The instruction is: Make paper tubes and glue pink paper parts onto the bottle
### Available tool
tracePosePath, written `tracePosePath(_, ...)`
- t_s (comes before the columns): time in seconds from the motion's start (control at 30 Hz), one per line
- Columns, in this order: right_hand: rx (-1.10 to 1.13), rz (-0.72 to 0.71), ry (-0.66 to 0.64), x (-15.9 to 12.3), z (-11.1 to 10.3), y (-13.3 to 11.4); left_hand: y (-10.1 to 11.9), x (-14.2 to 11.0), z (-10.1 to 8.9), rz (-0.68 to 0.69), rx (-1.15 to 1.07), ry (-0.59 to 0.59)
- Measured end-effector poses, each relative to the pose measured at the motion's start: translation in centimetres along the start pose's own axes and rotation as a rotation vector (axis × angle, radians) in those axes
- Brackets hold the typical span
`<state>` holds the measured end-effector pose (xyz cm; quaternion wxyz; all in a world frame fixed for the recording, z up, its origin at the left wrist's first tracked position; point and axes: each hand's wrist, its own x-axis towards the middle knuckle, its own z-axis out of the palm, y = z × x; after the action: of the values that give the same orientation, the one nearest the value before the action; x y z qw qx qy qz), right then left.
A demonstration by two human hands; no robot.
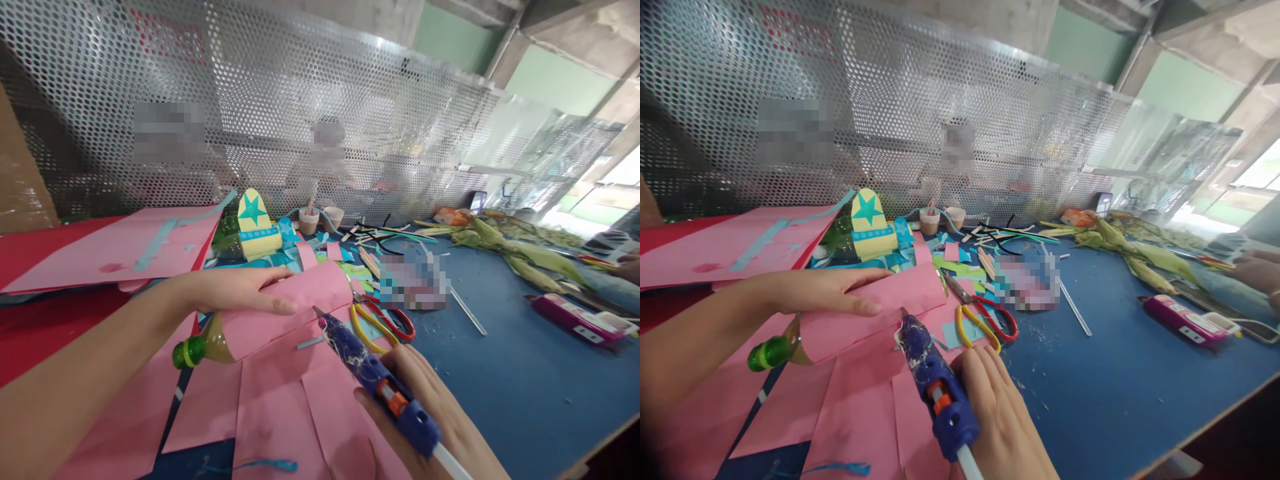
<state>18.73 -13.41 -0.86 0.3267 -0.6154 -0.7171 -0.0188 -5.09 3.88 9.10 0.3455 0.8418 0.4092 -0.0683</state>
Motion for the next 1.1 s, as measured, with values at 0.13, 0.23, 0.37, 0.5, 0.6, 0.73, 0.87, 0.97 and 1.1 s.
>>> tracePosePath(0.13, -0.001, 0.022, 0.074, 0.4, 0.0, -0.9, 0.0, 0.1, 0.0, 0.004, 0.002, -0.001)
tracePosePath(0.23, 0.035, 0.041, 0.089, 0.9, -0.4, -1.4, -0.1, 0.1, 0.0, 0.001, -0.013, -0.004)
tracePosePath(0.37, 0.009, 0.064, 0.090, 1.5, -1.4, -1.3, -0.3, 0.0, 0.0, -0.025, -0.031, -0.005)
tracePosePath(0.5, 0.006, 0.070, 0.107, 1.5, -1.4, -1.2, -0.3, 0.0, -0.1, -0.024, -0.040, -0.018)
tracePosePath(0.6, 0.025, 0.066, 0.095, 0.9, -0.6, -1.1, -0.4, 0.1, -0.1, -0.011, -0.006, -0.011)
tracePosePath(0.73, 0.011, 0.060, 0.093, 0.0, 0.4, -0.9, -0.4, 0.0, -0.1, 0.007, 0.014, -0.010)
tracePosePath(0.87, 0.067, 0.047, 0.071, 0.5, 0.3, -1.2, -0.2, -0.1, -0.1, 0.015, -0.006, -0.018)
tracePosePath(0.97, 0.103, 0.078, 0.088, 1.0, -0.5, -1.0, -0.1, 0.0, -0.1, 0.009, -0.025, -0.029)
tracePosePath(1.1, 0.106, 0.238, 0.111, 0.6, -2.8, 2.1, -0.4, 0.1, -0.1, -0.046, 0.008, -0.023)
